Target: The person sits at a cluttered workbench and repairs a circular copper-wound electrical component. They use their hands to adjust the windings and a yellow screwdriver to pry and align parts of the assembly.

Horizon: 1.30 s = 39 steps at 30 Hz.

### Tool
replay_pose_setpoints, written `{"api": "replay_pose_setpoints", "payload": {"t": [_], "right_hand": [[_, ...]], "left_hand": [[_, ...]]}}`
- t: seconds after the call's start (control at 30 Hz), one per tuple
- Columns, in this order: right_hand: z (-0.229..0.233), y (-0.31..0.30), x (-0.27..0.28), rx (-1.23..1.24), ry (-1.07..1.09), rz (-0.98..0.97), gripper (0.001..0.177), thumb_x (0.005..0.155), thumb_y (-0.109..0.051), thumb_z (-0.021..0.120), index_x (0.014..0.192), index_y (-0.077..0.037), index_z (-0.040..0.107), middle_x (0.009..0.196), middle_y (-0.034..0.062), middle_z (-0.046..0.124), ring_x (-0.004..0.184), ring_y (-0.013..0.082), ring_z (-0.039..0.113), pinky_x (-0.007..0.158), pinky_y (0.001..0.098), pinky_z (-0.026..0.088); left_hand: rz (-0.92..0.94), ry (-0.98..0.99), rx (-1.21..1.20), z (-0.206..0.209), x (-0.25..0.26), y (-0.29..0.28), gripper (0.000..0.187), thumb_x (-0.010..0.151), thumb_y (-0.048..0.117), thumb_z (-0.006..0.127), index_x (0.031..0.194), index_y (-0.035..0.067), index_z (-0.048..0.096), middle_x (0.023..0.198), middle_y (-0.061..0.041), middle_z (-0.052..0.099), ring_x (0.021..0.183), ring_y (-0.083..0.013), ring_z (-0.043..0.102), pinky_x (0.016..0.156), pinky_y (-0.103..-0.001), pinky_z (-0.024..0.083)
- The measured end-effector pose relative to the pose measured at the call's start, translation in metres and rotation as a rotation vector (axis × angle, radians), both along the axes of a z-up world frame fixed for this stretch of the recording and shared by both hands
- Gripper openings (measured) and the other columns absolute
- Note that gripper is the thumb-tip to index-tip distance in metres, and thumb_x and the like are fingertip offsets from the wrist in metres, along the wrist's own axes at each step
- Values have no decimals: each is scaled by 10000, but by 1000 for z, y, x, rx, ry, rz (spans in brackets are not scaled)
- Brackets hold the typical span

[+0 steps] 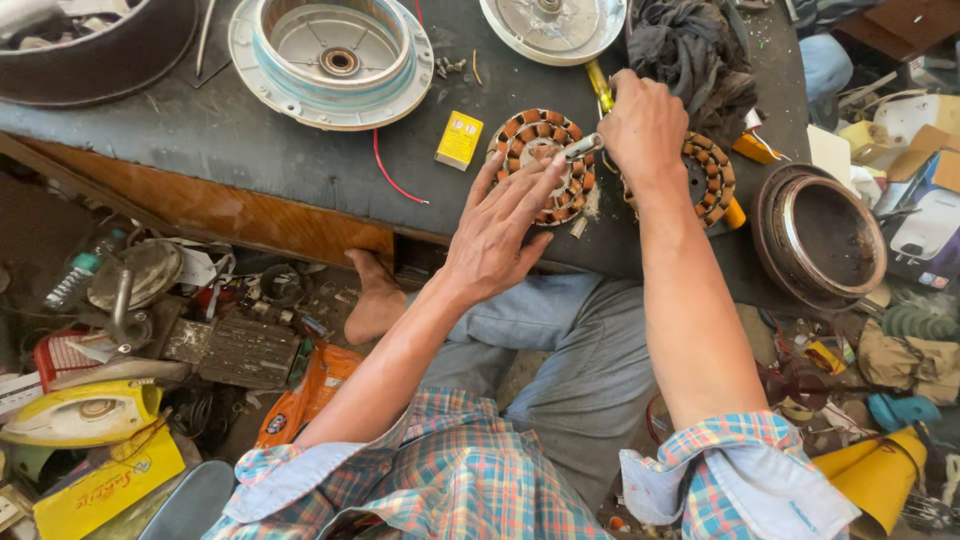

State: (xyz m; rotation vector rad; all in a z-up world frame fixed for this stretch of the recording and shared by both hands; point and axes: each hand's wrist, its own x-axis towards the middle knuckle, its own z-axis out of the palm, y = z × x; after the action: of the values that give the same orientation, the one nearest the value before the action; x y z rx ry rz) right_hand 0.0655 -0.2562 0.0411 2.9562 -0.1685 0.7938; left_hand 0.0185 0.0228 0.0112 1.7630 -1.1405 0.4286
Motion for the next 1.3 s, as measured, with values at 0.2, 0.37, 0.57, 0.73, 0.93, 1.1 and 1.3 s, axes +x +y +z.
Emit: {"api": "replay_pose_setpoints", "payload": {"t": [0.2, 0.37, 0.57, 0.73, 0.93, 1.1, 1.3], "right_hand": [[28, 18, -34, 982, -111, 51, 285, 954, -121, 627, 1221, -47, 696, 1022, 57, 678, 850, 195, 751, 757, 348, 639], [24, 45, -87, 1726, -661, 390, 274, 1071, -120, 646, 1326, -22, 666, 1062, 87, 693, 994, 180, 704, 943, 333, 612], [9, 92, -124, 1849, -376, 616, 380, 1050, -86, 686, 1386, -87, 509, 1179, 87, 709, 1074, 145, 686, 900, 298, 561], [4, 114, -135, 1158, -255, 429, 414, 1046, 4, 710, 1375, -31, 462, 1165, 122, 724, 1080, 166, 726, 951, 287, 596], [7, 116, -135, 932, -231, 480, 440, 1024, 43, 708, 1368, -7, 439, 1171, 137, 717, 1095, 205, 748, 953, 309, 626], [5, 113, -135, 905, -213, 529, 452, 1022, 59, 701, 1384, -11, 439, 1183, 146, 709, 1109, 225, 747, 978, 333, 633], [1, 109, -134, 885, -198, 551, 465, 1009, 83, 687, 1386, -8, 431, 1182, 148, 714, 1107, 226, 751, 988, 339, 636]], "left_hand": [[5, 22, 5, 1, 0, 0, 897, 851, 113, 766, 1619, 100, 305, 1523, -104, 523, 1433, -265, 488, 1305, -519, 214], [1, 7, 4, 1, -1, -1, 913, 841, 114, 775, 1618, 93, 296, 1517, -95, 531, 1454, -263, 478, 1310, -523, 206], [7, 27, 7, 4, -2, -2, 956, 814, 140, 816, 1617, 94, 301, 1489, -84, 544, 1451, -258, 485, 1312, -520, 212], [22, 15, -29, 3, -4, -4, 976, 796, 148, 836, 1610, 88, 300, 1505, -104, 542, 1436, -263, 495, 1304, -511, 222], [27, 23, -42, 3, -5, -4, 995, 791, 142, 841, 1618, 83, 291, 1457, -102, 569, 1423, -273, 513, 1309, -507, 236], [37, 11, -59, 2, -5, -5, 988, 794, 127, 832, 1620, 88, 290, 1458, -110, 575, 1415, -276, 523, 1310, -503, 241], [54, 2, -72, 1, -5, -7, 978, 799, 120, 829, 1619, 85, 298, 1452, -109, 583, 1403, -277, 537, 1310, -499, 250]]}}
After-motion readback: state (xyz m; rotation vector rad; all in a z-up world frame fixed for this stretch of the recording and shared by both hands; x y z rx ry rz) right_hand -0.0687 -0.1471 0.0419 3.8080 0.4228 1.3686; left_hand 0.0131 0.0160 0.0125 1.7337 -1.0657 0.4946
